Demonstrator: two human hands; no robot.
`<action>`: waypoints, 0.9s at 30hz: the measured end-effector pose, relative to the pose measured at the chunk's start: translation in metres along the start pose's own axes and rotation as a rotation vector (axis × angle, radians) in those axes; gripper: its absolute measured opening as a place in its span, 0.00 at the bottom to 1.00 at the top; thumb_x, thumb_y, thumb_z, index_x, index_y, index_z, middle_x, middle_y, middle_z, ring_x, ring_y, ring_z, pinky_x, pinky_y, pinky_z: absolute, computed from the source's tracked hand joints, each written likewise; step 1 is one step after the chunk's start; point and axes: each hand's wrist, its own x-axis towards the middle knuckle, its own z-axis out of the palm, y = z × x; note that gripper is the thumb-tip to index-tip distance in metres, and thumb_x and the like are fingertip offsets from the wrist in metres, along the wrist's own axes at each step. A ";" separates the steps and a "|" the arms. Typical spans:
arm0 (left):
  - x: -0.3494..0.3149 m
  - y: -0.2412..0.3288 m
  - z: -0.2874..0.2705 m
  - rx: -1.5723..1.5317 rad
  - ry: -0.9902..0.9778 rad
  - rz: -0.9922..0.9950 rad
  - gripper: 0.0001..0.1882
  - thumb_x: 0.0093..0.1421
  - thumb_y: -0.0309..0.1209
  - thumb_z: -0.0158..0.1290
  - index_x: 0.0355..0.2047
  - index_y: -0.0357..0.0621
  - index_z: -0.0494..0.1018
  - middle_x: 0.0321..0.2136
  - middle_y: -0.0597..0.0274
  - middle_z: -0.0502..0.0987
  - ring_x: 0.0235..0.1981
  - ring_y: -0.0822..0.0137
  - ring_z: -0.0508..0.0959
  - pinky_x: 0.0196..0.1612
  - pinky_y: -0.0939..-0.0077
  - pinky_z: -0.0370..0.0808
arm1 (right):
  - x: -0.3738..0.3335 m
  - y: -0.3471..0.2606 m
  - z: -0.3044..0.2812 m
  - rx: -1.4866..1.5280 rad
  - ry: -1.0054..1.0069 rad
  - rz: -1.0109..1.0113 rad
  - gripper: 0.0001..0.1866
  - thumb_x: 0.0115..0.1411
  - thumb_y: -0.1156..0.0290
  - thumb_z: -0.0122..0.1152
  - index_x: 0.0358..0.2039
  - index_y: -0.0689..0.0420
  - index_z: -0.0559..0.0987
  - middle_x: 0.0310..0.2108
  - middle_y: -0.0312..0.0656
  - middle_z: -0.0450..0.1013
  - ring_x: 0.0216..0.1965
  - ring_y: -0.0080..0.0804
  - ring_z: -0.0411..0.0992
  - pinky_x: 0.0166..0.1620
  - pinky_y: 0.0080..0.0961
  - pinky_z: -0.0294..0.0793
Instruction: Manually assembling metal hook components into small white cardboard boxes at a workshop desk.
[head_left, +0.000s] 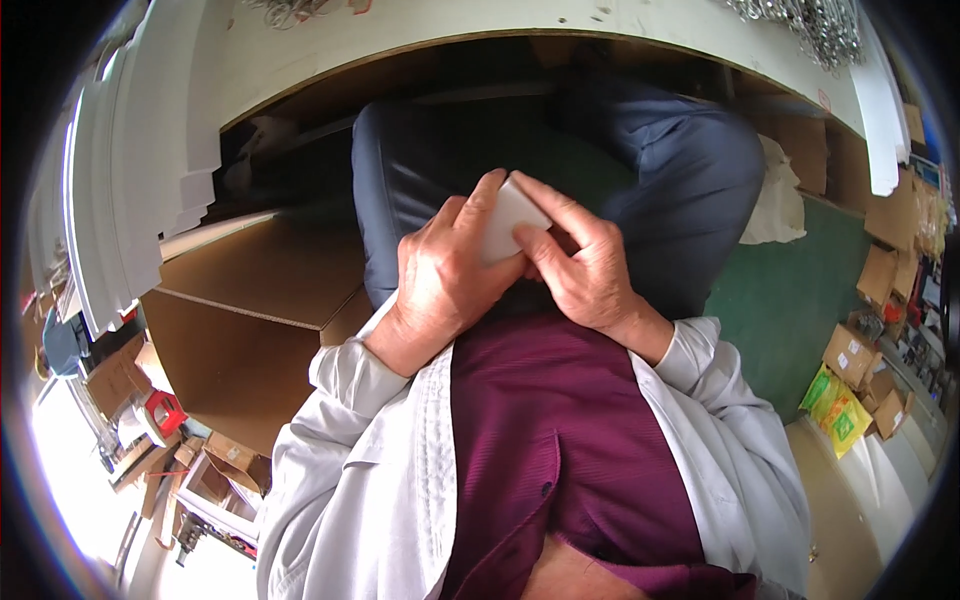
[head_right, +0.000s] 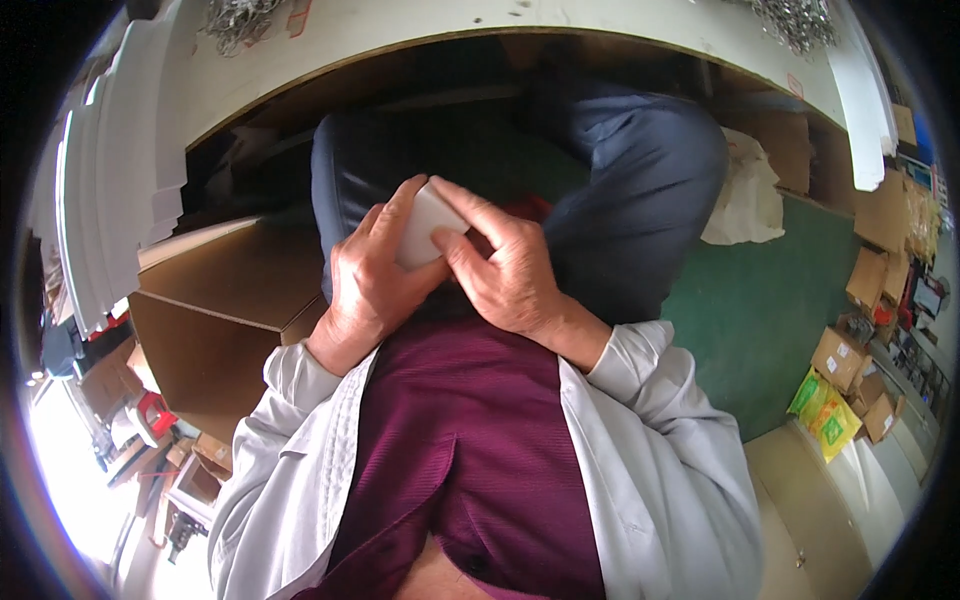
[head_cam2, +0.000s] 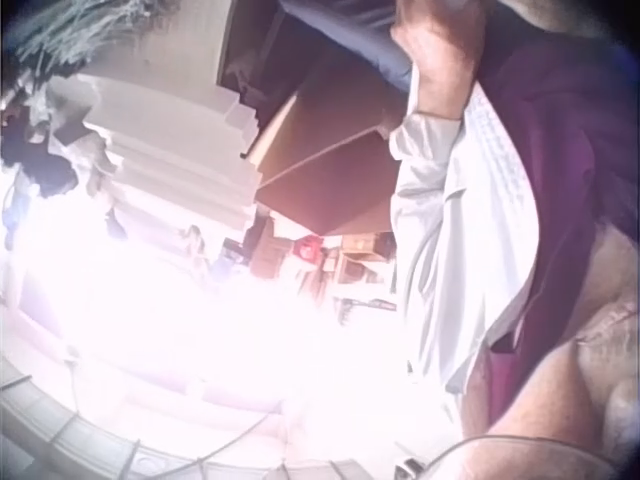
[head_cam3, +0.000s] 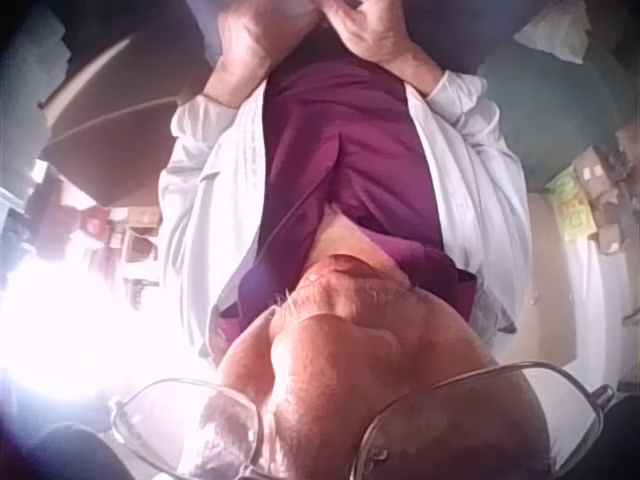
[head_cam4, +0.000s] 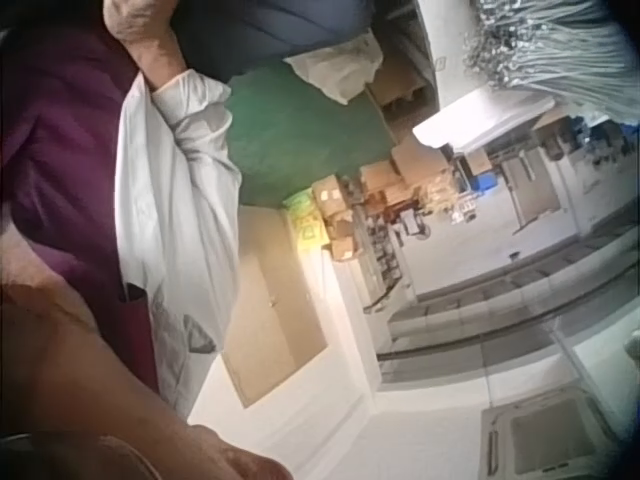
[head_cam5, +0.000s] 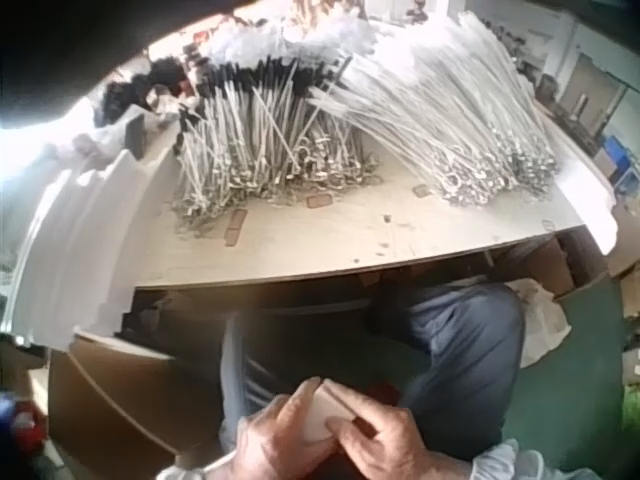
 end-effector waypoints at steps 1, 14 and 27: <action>0.002 0.000 -0.005 0.008 0.008 -0.007 0.38 0.47 0.29 0.72 0.60 0.41 0.73 0.40 0.45 0.83 0.40 0.49 0.86 0.41 0.61 0.84 | 0.000 -0.003 -0.001 0.080 0.000 0.124 0.23 0.68 0.74 0.63 0.62 0.62 0.76 0.40 0.45 0.83 0.31 0.22 0.79 0.34 0.22 0.80; -0.018 -0.072 -0.121 -0.326 -0.415 -0.474 0.29 0.53 0.25 0.71 0.55 0.32 0.76 0.42 0.53 0.84 0.41 0.65 0.83 0.48 0.71 0.81 | 0.036 0.016 -0.072 0.376 0.386 0.130 0.20 0.71 0.70 0.58 0.60 0.63 0.78 0.40 0.44 0.83 0.32 0.28 0.81 0.33 0.21 0.78; -0.025 -0.056 -0.120 -1.221 0.010 -0.358 0.25 0.58 0.32 0.70 0.52 0.33 0.78 0.34 0.56 0.85 0.31 0.68 0.84 0.37 0.72 0.85 | 0.045 0.035 -0.083 0.638 0.389 0.275 0.12 0.71 0.68 0.58 0.49 0.59 0.81 0.36 0.38 0.82 0.32 0.25 0.81 0.33 0.20 0.78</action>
